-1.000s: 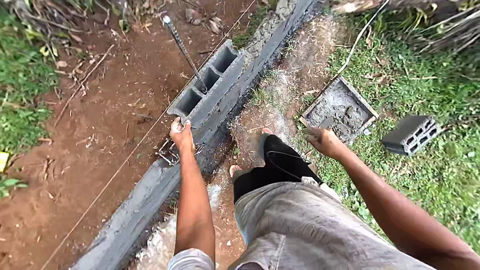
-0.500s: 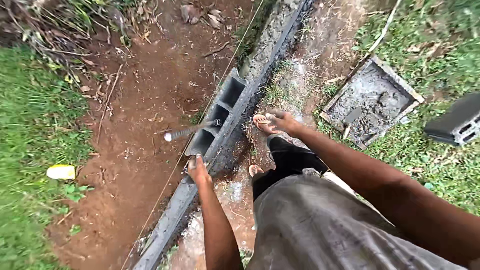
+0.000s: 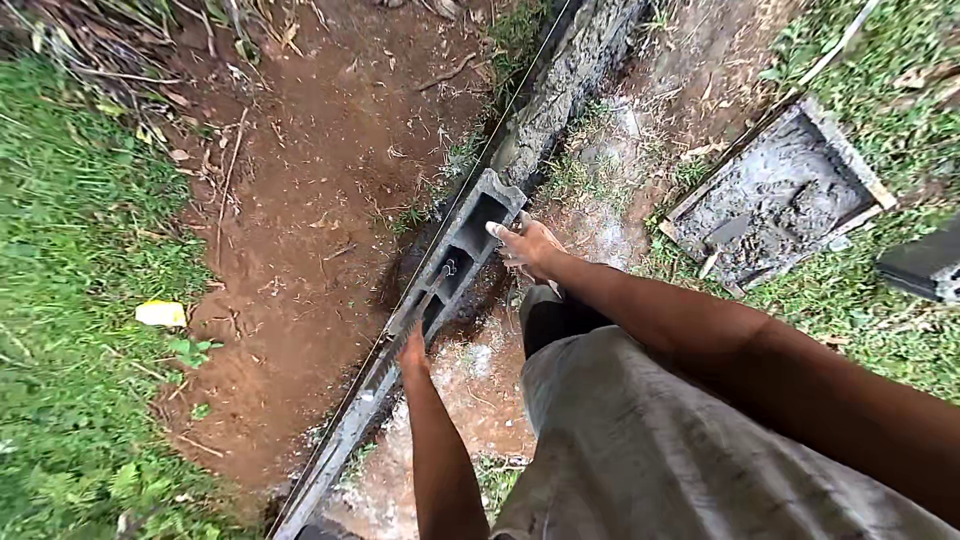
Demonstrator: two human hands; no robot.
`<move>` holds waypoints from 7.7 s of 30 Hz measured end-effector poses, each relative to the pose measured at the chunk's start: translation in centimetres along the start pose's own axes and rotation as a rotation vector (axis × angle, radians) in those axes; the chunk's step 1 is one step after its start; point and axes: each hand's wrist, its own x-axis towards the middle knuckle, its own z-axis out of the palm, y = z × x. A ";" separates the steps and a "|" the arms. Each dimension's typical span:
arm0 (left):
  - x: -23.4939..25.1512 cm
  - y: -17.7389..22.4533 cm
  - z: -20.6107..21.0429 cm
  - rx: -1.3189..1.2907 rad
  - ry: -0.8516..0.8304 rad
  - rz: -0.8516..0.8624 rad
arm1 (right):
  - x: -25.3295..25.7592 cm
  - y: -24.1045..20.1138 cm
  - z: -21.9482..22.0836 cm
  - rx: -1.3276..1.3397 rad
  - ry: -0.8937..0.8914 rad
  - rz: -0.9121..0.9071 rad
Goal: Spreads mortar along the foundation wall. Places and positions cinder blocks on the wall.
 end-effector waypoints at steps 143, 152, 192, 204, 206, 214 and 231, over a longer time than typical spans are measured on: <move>3.5 0.5 0.6 -0.074 -0.009 -0.068 | 2.3 -10.0 0.4 -1.117 0.181 -0.428; 3.2 0.5 0.4 0.057 0.008 -0.101 | 2.6 -9.9 0.1 -1.106 0.167 -0.431; 0.5 -6.4 -0.9 -0.211 -0.034 0.341 | -14.0 9.0 -31.5 -0.650 0.331 -0.444; -0.2 -7.3 -2.0 -0.411 -0.186 0.317 | -13.5 3.0 -22.6 -0.550 0.290 -0.561; 0.2 -7.6 -1.8 -0.462 -0.181 0.334 | -11.7 1.9 -18.9 -0.458 0.247 -0.575; 2.1 -5.9 -1.8 -0.468 -0.057 0.253 | -3.7 -2.9 -7.2 -0.094 0.086 -0.694; 3.7 -4.4 2.3 -0.528 0.086 0.232 | 2.5 -7.0 -3.6 -1.067 0.179 -0.843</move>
